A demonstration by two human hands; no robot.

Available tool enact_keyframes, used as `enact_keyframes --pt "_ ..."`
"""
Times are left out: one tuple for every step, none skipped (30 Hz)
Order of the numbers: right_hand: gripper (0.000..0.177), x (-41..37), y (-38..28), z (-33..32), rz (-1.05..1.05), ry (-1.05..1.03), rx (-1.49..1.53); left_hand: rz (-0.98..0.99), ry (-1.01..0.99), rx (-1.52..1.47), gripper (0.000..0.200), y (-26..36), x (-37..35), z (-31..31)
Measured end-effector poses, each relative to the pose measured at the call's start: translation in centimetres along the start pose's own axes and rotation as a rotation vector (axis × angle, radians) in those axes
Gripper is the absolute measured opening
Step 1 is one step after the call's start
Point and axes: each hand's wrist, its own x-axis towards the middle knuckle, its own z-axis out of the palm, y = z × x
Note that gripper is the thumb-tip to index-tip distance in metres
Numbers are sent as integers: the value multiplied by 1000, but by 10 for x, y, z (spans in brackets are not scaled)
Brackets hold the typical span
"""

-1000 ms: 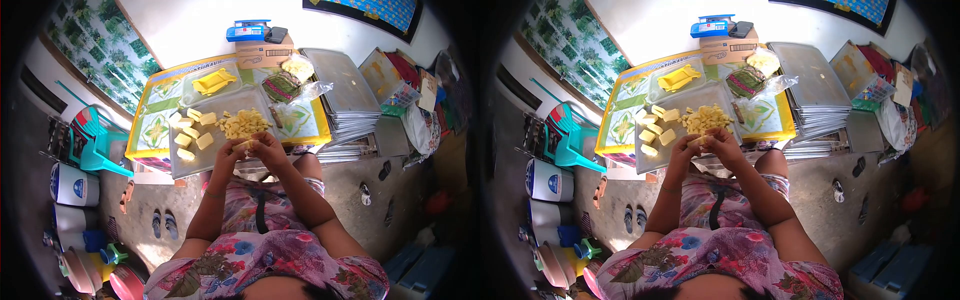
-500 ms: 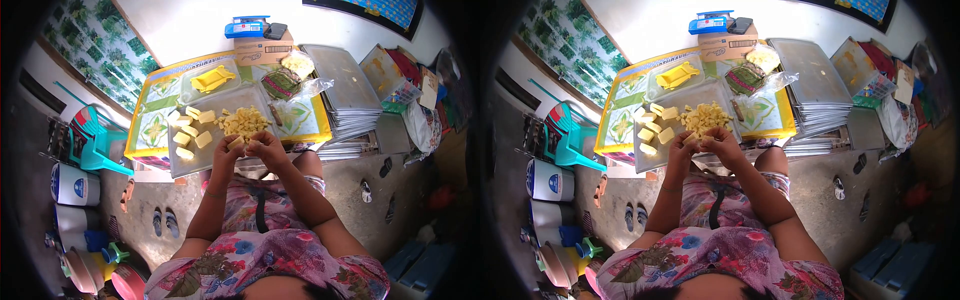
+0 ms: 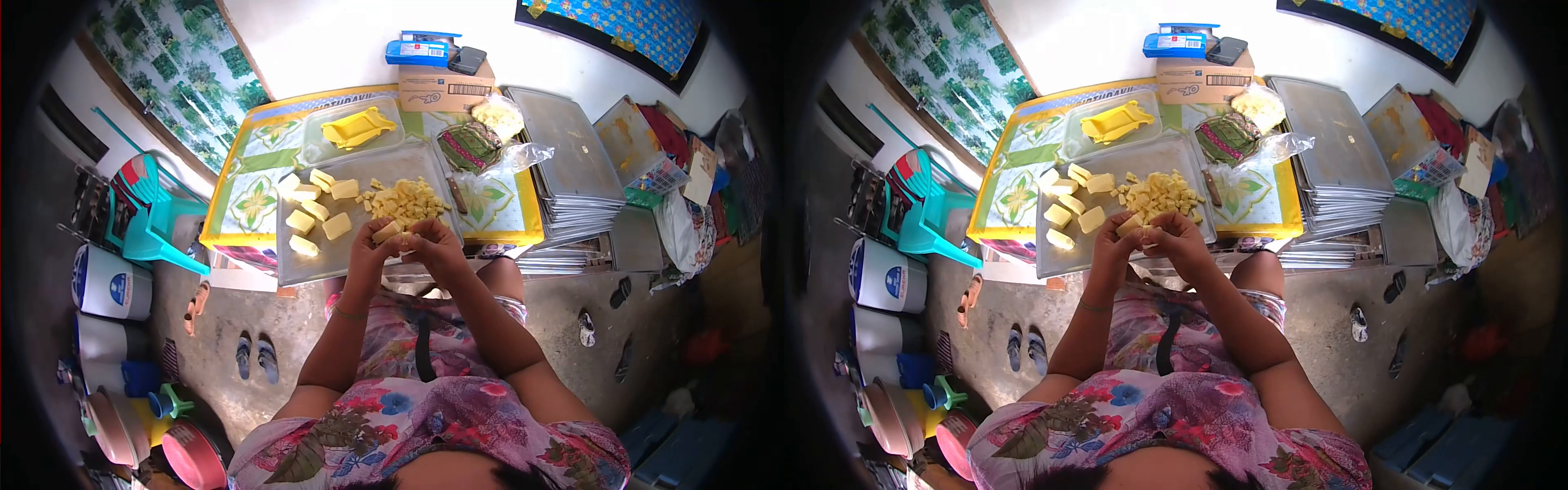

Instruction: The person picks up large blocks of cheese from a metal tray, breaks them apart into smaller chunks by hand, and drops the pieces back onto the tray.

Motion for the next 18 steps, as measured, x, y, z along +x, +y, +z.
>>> enact_keyframes --pt "18 0 1 0 2 1 9 -1 8 9 39 1 -1 1" --pt "17 0 2 1 4 1 18 -4 4 19 39 1 -1 1" --pt "18 0 1 3 17 10 43 -8 2 29 39 1 -1 0" --pt "18 -2 -2 6 30 19 68 -12 -1 40 40 1 -1 0" --pt "18 -3 -4 8 42 28 94 3 7 55 40 1 -2 2" --pt "16 -3 -5 9 52 21 111 19 15 71 40 2 -3 4" --pt "15 -3 -6 10 62 15 128 34 21 87 40 2 -3 6" --pt "13 -4 -8 10 70 8 146 40 11 106 40 2 -3 6" --pt "12 -3 -6 8 51 -5 112 46 -1 126 40 2 -3 6" --pt "11 -3 -3 4 33 -17 78 52 -13 147 39 2 -4 7" --pt "10 -2 0 1 14 -29 44 37 -17 123 38 3 -4 7" --pt "9 -2 1 -2 7 -24 89 22 -22 99 37 3 -4 8" --pt "9 -2 1 -5 0 -19 133 7 -28 75 37 4 -4 9" --pt "10 -3 0 -8 -7 -13 178 8 -47 83 35 4 -5 9" --pt "10 -3 0 -8 -8 -25 201 9 -66 91 34 4 -5 9" --pt "11 -3 -1 -9 -10 -35 223 10 -86 98 33 4 -5 9" --pt "11 -3 -2 -10 -11 -45 246 10 -82 112 32 5 -5 11" --pt "12 -3 -1 -11 -11 -51 251 7 -78 127 32 7 -6 16"
